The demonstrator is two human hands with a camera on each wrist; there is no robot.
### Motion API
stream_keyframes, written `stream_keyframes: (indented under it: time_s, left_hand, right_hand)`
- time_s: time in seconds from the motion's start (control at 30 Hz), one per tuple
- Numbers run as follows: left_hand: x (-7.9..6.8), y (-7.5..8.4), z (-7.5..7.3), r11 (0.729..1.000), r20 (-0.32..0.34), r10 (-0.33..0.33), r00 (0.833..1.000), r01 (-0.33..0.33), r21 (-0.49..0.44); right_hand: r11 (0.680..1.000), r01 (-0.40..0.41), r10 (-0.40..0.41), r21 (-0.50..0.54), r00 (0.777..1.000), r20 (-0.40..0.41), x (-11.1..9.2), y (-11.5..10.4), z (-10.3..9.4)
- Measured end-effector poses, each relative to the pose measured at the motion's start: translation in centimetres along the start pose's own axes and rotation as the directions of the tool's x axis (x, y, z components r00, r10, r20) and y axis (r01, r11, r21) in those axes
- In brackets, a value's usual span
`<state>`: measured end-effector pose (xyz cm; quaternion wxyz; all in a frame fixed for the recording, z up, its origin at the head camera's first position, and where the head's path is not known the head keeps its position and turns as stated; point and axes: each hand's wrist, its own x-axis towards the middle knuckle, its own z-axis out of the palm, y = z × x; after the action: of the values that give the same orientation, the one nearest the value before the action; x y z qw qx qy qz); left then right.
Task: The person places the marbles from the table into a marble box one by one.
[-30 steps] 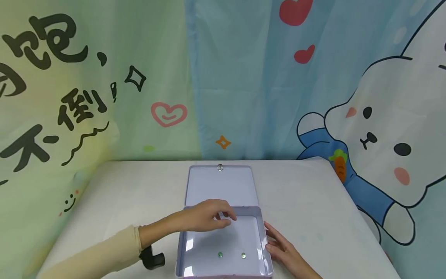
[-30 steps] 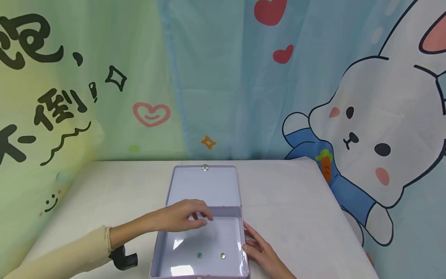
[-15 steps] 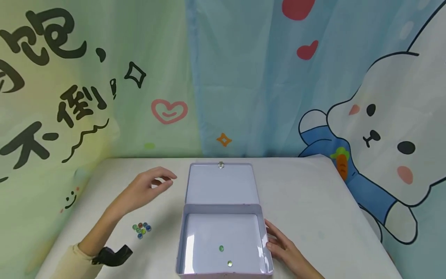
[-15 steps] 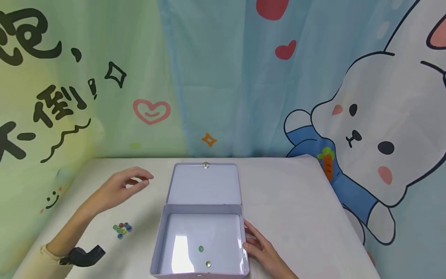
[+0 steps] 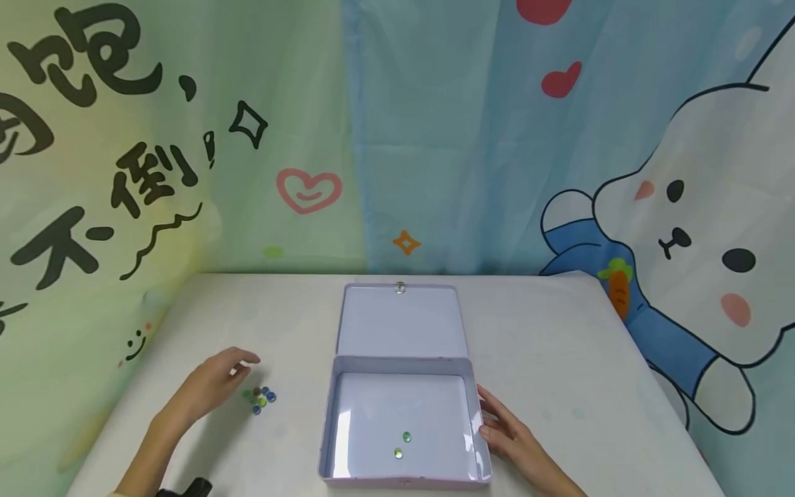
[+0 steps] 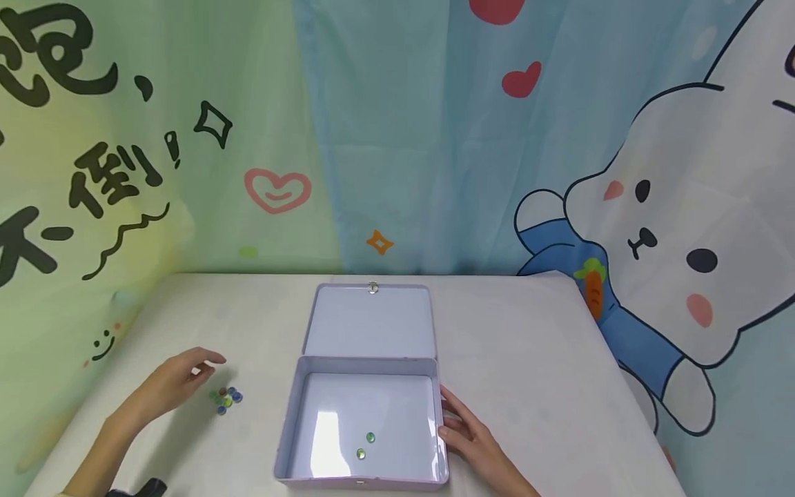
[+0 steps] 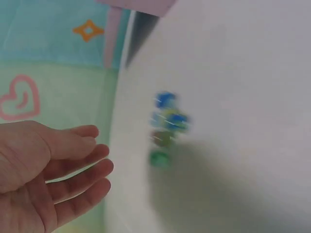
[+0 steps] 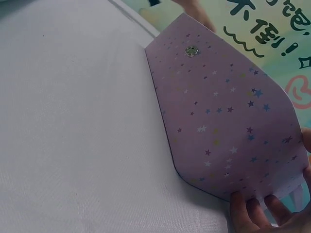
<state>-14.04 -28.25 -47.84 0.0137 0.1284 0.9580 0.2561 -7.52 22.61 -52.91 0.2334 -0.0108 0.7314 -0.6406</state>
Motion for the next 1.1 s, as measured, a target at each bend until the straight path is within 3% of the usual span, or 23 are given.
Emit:
stream_keyframes:
  time_s: [0.17, 0.37, 0.7, 1.1]
  left_hand:
    - [-2.0, -1.6, 1.5, 0.998, -0.007, -0.012, 1.0, 0.012, -0.06]
    - [-3.4, -1.9, 2.5, 0.995, -0.02, -0.068, 0.998, 0.066, -0.078]
    - [-3.5, -2.4, 3.9, 0.991, -0.067, -0.131, 0.989, 0.133, 0.03]
    - [-3.5, -2.5, 4.0, 0.99, -0.085, -0.122, 0.989, 0.127, 0.058]
  right_hand:
    - [0.999, 0.036, -0.037, 0.035, 0.999, 0.022, 0.1, 0.0, -0.4]
    - [0.997, 0.063, -0.064, 0.036, 0.998, 0.024, 0.3, 0.1, -0.4]
    - [1.0, 0.006, -0.006, 0.001, 0.999, -0.035, 0.2, 0.1, 0.3]
    - [1.0, -0.025, 0.025, -0.004, 0.998, -0.055, 0.3, 0.1, 0.6]
